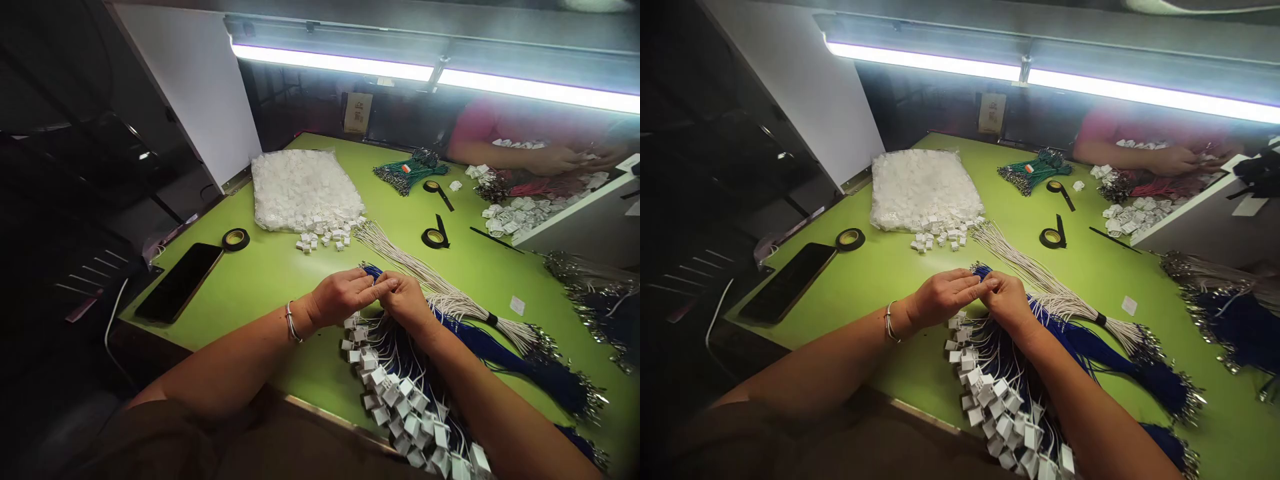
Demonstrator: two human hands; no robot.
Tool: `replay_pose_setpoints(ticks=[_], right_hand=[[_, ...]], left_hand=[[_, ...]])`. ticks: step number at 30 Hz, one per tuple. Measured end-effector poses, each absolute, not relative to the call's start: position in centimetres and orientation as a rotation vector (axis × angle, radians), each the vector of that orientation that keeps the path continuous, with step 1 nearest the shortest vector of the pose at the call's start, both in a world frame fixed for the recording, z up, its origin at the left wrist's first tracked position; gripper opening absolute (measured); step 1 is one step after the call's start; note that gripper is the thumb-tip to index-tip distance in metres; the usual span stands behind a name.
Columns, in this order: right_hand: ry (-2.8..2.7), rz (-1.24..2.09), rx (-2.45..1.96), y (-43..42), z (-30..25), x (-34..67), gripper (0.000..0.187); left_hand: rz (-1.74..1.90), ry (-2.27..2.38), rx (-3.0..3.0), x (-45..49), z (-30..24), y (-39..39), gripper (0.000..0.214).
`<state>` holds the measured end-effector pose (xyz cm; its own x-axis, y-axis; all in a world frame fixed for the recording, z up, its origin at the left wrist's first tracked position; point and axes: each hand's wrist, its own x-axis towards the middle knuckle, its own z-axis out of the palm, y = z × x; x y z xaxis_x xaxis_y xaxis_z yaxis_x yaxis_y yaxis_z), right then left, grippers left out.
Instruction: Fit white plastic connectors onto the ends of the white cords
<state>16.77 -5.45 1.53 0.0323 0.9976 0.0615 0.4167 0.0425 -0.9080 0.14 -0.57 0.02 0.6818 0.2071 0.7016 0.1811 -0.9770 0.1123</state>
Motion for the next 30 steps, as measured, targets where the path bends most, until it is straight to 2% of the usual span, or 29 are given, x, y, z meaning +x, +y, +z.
replay_pose_setpoints(ticks=[5,9,12,15,17,20,24,30], right_hand=[[-1.583,0.785,-1.462,-5.3,1.2,16.7,0.018],[-1.601,0.602,-1.501,-5.5,1.6,16.1,0.012],[-1.823,0.492,-1.522,-5.6,2.3,15.9,0.013],[-2.015,0.516,-1.587,-4.1,3.5,16.7,0.015],[-2.028,0.526,-1.689,-2.0,4.1,17.7,0.017],[-2.011,0.317,-1.932,1.5,3.8,18.9,0.013],[-2.051,0.171,-2.192,4.0,1.6,18.7,0.019],[-2.075,0.062,-2.206,3.6,1.3,18.0,0.024]], left_hand=[[1.212,0.36,2.619,0.2,0.2,-0.6,0.039],[1.191,0.655,1.982,0.1,0.7,-0.4,0.018],[0.965,0.802,1.446,0.1,0.7,-0.2,0.016],[0.89,0.811,1.148,0.2,0.4,-0.1,0.017],[0.897,0.811,1.056,0.3,0.3,-0.1,0.019],[0.895,0.8,0.977,0.5,0.3,-0.3,0.023],[0.89,0.776,0.937,0.4,0.6,-0.4,0.026],[0.851,0.779,0.959,0.2,0.9,-0.5,0.023]])
